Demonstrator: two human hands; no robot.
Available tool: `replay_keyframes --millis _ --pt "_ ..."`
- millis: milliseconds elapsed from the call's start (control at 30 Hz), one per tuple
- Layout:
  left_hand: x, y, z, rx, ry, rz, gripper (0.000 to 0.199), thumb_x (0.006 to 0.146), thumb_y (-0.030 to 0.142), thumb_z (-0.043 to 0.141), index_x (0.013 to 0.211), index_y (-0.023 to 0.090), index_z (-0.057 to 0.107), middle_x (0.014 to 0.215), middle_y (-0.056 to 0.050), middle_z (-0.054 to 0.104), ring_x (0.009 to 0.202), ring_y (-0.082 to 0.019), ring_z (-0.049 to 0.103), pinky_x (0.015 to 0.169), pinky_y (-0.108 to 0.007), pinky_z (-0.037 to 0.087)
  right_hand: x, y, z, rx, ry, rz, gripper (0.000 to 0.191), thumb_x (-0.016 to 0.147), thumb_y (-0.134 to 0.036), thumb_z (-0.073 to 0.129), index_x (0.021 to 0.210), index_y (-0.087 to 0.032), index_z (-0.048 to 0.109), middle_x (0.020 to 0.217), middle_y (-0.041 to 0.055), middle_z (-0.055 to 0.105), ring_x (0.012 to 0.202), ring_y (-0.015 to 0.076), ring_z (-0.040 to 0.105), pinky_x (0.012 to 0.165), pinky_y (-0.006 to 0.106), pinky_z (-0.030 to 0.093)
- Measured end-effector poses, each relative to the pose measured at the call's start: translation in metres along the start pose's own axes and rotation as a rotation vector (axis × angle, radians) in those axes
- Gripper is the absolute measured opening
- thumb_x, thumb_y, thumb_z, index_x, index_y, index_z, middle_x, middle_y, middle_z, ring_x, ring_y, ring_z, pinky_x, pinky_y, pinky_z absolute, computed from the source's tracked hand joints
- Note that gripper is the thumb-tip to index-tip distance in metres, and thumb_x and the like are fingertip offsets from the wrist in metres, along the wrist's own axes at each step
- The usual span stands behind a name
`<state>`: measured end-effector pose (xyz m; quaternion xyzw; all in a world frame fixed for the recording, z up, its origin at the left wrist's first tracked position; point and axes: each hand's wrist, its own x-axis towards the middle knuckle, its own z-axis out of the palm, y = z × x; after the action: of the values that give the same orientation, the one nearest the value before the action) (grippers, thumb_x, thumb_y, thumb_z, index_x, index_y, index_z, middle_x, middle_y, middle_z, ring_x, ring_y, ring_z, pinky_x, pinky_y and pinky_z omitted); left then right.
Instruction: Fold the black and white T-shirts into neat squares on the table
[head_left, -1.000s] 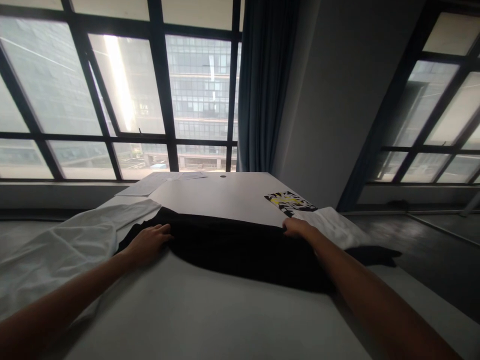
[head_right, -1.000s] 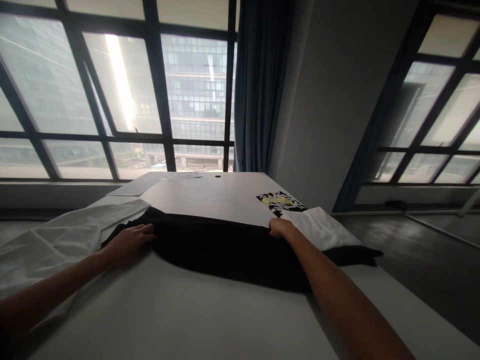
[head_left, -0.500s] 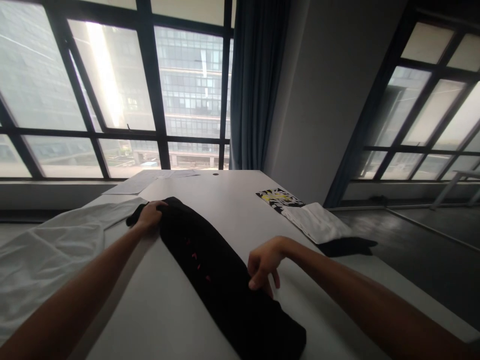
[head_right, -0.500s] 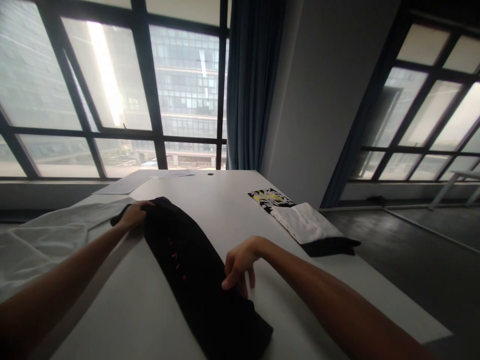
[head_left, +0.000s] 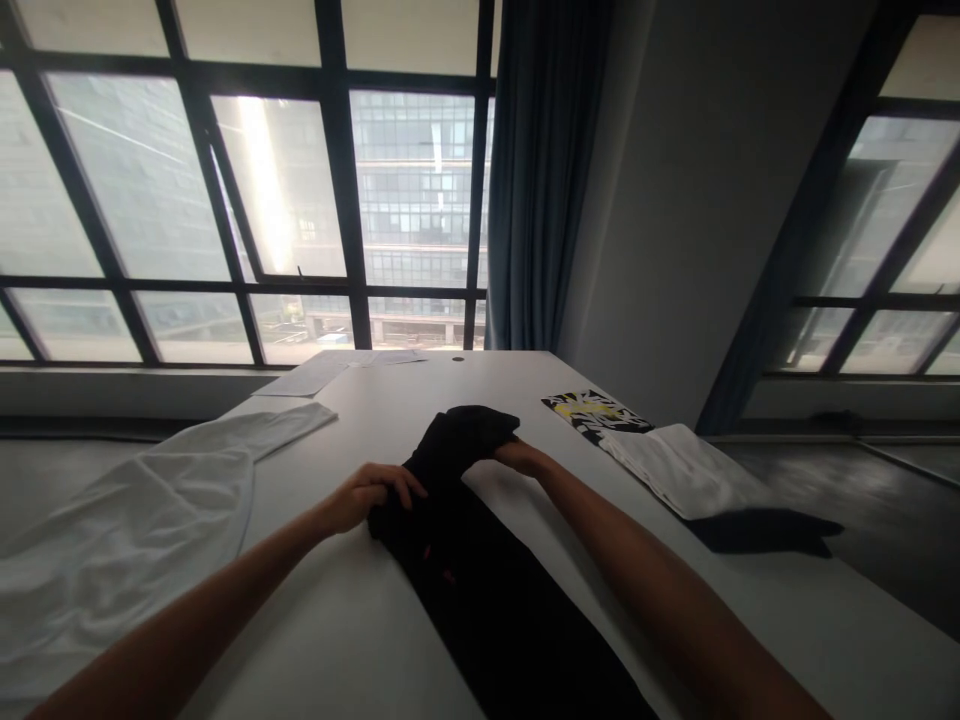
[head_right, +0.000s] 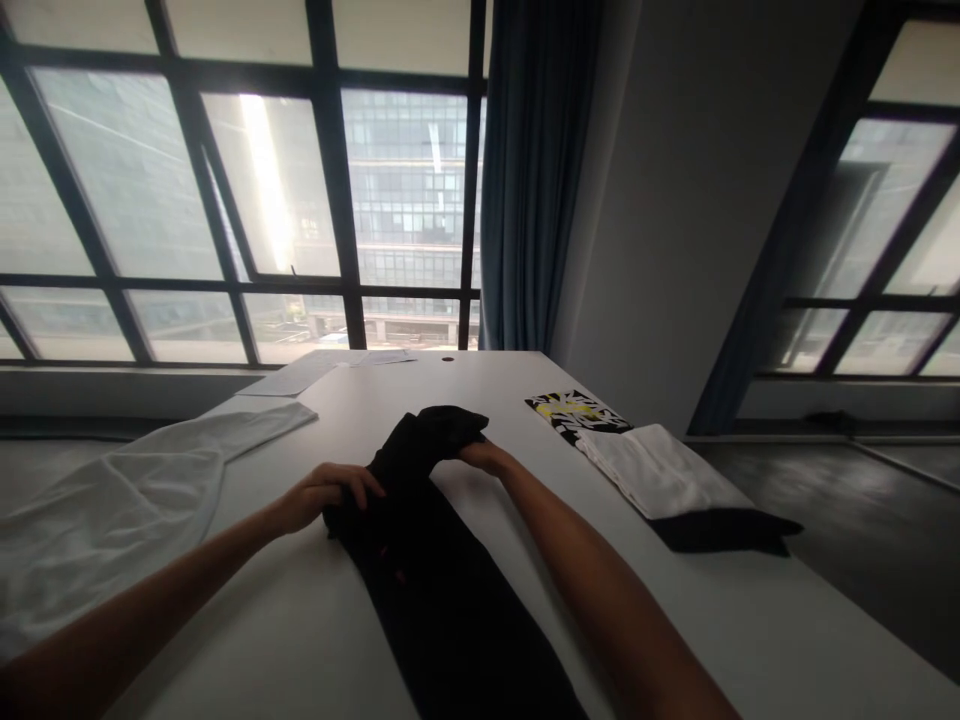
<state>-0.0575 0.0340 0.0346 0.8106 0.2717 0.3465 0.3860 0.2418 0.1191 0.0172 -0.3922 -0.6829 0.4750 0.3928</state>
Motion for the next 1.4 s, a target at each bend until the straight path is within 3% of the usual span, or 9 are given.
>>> replay_keyframes --millis 133,300,467,600,800,900,1000,1267,1400 --pt "-0.002 0.004 -0.003 0.033 0.372 -0.208 0.029 0.074 0.045 0.068 0.087 0.019 0.066 0.073 0.000 0.064 0.066 -0.017 0.058 0.064 -0.030 0.047 0.008 -0.009 0.010 0.120 0.033 -0.089 0.050 0.052 -0.033 0.089 0.096 -0.018 0.070 0.101 0.0057 0.071 0.103 0.0281 0.063 0.099 0.050 0.048" --pt "0.009 0.011 -0.014 0.313 0.668 -0.252 0.083 0.060 0.037 0.082 0.135 0.026 0.049 0.096 0.002 0.062 0.061 -0.011 0.053 0.063 -0.030 0.050 0.003 -0.049 0.016 0.128 -0.022 -0.179 0.056 0.061 -0.039 0.086 0.108 -0.017 0.067 0.104 0.0063 0.071 0.106 0.0292 0.063 0.100 0.050 0.047" --pt "0.010 0.049 -0.028 0.520 0.714 0.083 0.046 0.075 0.032 0.071 0.120 0.023 0.062 0.117 -0.006 0.064 0.106 -0.025 0.062 0.097 -0.042 0.050 -0.027 -0.109 0.003 -0.058 -0.189 -0.256 0.074 0.058 -0.029 0.088 0.125 -0.018 0.058 0.119 0.0086 0.066 0.111 0.0287 0.061 0.097 0.047 0.050" --pt "0.011 0.094 -0.037 0.696 0.712 0.347 0.014 0.085 0.032 0.064 0.094 0.025 0.071 0.110 -0.003 0.067 0.107 -0.022 0.063 0.100 -0.040 0.050 -0.036 -0.163 -0.019 -0.274 -0.131 -0.346 0.060 0.065 -0.025 0.082 0.120 -0.016 0.060 0.113 0.0067 0.066 0.104 0.0275 0.063 0.092 0.047 0.053" --pt "0.089 0.094 -0.092 0.822 0.719 0.423 0.021 0.088 0.032 0.062 0.103 0.022 0.072 0.116 -0.004 0.066 0.113 -0.022 0.061 0.103 -0.040 0.049 0.040 -0.214 -0.057 -0.601 0.191 -0.445 0.057 0.071 -0.023 0.078 0.124 -0.015 0.059 0.112 0.0074 0.065 0.106 0.0295 0.062 0.094 0.049 0.051" --pt "0.144 0.058 -0.113 0.838 0.715 0.172 0.036 0.092 0.029 0.053 0.124 0.017 0.064 0.136 -0.011 0.058 0.128 -0.028 0.052 0.112 -0.046 0.039 0.098 -0.199 -0.057 -0.787 0.526 -0.363 0.065 0.079 -0.028 0.074 0.137 -0.013 0.049 0.132 0.0165 0.055 0.123 0.0353 0.053 0.105 0.052 0.042" --pt "0.167 0.015 -0.102 0.820 0.666 -0.234 0.057 0.096 0.033 0.046 0.148 0.012 0.040 0.159 -0.021 0.029 0.144 -0.042 0.028 0.113 -0.060 0.029 0.130 -0.156 -0.041 -0.913 0.687 -0.072 0.077 0.090 -0.043 0.061 0.152 -0.013 0.027 0.149 0.0251 0.037 0.136 0.0409 0.040 0.111 0.060 0.030" --pt "0.066 -0.045 0.012 0.758 0.051 -0.740 0.085 0.087 0.074 0.037 0.155 0.022 0.032 0.160 -0.022 0.026 0.143 -0.049 0.027 0.107 -0.069 0.025 0.057 -0.025 -0.019 -1.098 -0.109 0.452 0.074 0.086 -0.058 0.060 0.146 -0.016 0.046 0.148 0.0215 0.045 0.136 0.0384 0.043 0.111 0.052 0.034" --pt "0.028 -0.041 0.049 0.792 -0.047 -0.643 0.087 0.084 0.076 0.043 0.154 0.025 0.033 0.162 -0.021 0.021 0.146 -0.049 0.019 0.109 -0.072 0.017 0.009 0.002 -0.037 -1.070 -0.130 0.444 0.074 0.085 -0.056 0.063 0.144 -0.014 0.048 0.146 0.0194 0.049 0.135 0.0336 0.047 0.111 0.040 0.037"
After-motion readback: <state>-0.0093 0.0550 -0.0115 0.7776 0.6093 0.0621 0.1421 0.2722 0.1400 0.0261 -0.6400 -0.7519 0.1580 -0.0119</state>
